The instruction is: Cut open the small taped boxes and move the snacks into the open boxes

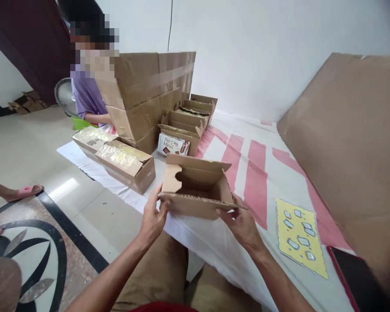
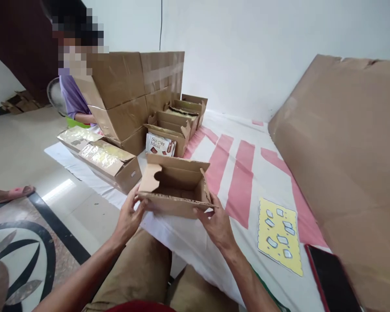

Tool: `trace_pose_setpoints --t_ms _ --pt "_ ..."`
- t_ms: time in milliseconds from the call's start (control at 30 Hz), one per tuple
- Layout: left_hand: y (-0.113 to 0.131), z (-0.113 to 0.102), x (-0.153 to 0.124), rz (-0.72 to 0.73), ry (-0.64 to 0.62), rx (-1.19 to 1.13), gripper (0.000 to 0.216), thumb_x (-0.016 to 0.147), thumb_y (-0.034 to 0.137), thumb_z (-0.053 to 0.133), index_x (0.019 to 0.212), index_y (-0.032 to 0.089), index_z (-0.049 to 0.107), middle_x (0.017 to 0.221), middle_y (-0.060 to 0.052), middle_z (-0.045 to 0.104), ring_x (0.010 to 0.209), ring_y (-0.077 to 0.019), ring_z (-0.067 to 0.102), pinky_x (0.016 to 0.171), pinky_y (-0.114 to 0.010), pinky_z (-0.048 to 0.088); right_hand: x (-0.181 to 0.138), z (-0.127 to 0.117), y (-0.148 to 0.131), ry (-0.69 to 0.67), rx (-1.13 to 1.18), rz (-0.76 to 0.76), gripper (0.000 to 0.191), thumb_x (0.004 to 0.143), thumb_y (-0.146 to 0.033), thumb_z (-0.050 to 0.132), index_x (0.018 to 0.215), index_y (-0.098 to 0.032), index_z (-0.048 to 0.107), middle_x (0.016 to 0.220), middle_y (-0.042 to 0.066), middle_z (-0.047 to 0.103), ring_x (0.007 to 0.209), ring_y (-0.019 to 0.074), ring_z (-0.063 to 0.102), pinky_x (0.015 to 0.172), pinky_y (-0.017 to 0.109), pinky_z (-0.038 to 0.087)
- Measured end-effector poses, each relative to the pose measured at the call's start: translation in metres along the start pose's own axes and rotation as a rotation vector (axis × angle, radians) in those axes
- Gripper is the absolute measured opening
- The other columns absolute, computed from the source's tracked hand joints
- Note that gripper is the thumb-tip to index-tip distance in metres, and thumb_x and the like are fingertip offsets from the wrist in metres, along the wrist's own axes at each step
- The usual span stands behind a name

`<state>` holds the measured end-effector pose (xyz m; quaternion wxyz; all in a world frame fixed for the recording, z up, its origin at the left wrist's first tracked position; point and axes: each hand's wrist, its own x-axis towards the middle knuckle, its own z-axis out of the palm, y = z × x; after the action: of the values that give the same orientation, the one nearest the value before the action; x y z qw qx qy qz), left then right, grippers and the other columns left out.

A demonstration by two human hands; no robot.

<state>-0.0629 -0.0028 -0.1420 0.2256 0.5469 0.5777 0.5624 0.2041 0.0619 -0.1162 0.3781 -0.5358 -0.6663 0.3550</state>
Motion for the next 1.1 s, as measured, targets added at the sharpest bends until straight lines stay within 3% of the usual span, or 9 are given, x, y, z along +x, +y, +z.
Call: trace_pose_setpoints --t_ms 167,300,367,467,567,667,833,967,1100 --pt "-0.017 0.016 0.081 0.164 0.259 0.224 0.044 0.095 0.027 0.058 0.138 0.020 0.060 0.135 -0.015 0.062 0.129 -0.0298 0.057 0.112 -0.049 0.047 0.057 0.032 0.004 0.104 0.092 0.020 0.065 0.072 -0.055 0.078 0.125 -0.021 0.061 0.105 0.009 0.076 0.085 0.0256 0.070 0.077 0.043 0.061" --pt "-0.037 0.035 0.096 0.177 0.466 0.320 0.065 0.092 0.024 0.060 0.154 0.014 0.042 0.138 -0.021 0.050 0.134 -0.0324 0.052 0.111 -0.050 0.048 0.091 0.063 -0.001 0.178 0.078 -0.041 0.064 0.070 -0.053 0.076 0.122 -0.019 0.060 0.108 0.012 0.074 0.089 0.0263 0.069 0.079 0.045 0.061" --pt "-0.044 0.048 0.088 0.179 0.442 0.306 0.069 0.094 0.023 0.057 0.159 0.016 0.034 0.144 -0.022 0.046 0.137 -0.0322 0.050 0.112 -0.050 0.048 0.095 0.075 0.002 0.188 0.083 -0.063 0.062 0.076 -0.052 0.073 0.126 -0.019 0.059 0.113 0.013 0.073 0.092 0.0255 0.069 0.081 0.045 0.061" --pt "-0.050 0.066 0.076 0.175 0.303 0.308 0.068 0.092 0.016 0.056 0.157 0.019 0.038 0.152 -0.021 0.041 0.147 -0.0341 0.042 0.119 -0.055 0.041 0.097 0.080 0.017 0.175 0.067 -0.083 0.070 0.078 -0.056 0.074 0.136 -0.020 0.055 0.125 0.015 0.069 0.101 0.0279 0.070 0.088 0.049 0.061" --pt "-0.052 0.079 0.073 0.146 0.228 0.288 0.069 0.089 0.014 0.057 0.156 0.021 0.040 0.159 -0.020 0.036 0.154 -0.0352 0.033 0.124 -0.058 0.034 0.110 0.066 0.034 0.090 0.062 -0.114 0.109 0.062 -0.065 0.086 0.153 -0.024 0.042 0.154 0.020 0.050 0.138 0.0389 0.052 0.112 0.062 0.045" --pt "-0.052 0.088 0.075 0.090 0.233 0.237 0.074 0.087 0.013 0.058 0.157 0.022 0.037 0.166 -0.020 0.027 0.159 -0.0349 0.025 0.127 -0.058 0.029 0.138 0.049 0.038 -0.078 0.160 -0.117 0.133 0.055 -0.071 0.090 0.164 -0.032 0.024 0.170 0.017 0.030 0.157 0.0398 0.028 0.124 0.065 0.026" --pt "-0.057 0.103 0.073 -0.020 0.241 0.184 0.078 0.088 0.015 0.056 0.161 0.019 0.029 0.173 -0.020 0.010 0.164 -0.0333 0.012 0.130 -0.055 0.025 0.175 0.054 0.019 -0.313 0.351 -0.148 0.135 0.060 -0.063 0.092 0.167 -0.042 0.012 0.170 0.011 0.032 0.151 0.0366 0.041 0.113 0.057 0.046" --pt "-0.064 0.112 0.082 -0.077 0.309 0.169 0.079 0.092 0.028 0.059 0.162 0.014 0.024 0.174 -0.023 0.007 0.164 -0.0342 0.007 0.131 -0.054 0.018 0.184 0.083 0.010 -0.308 0.362 -0.209 0.136 0.060 -0.057 0.095 0.167 -0.042 0.013 0.171 0.010 0.031 0.150 0.0380 0.042 0.111 0.058 0.048" --pt "-0.072 0.113 0.103 -0.097 0.324 0.154 0.078 0.095 0.038 0.057 0.161 0.013 0.025 0.174 -0.025 0.008 0.164 -0.0343 0.007 0.131 -0.056 0.019 0.191 0.104 0.016 -0.212 0.397 -0.273 0.128 0.065 -0.054 0.092 0.166 -0.041 0.015 0.171 0.008 0.030 0.150 0.0367 0.042 0.115 0.059 0.045"
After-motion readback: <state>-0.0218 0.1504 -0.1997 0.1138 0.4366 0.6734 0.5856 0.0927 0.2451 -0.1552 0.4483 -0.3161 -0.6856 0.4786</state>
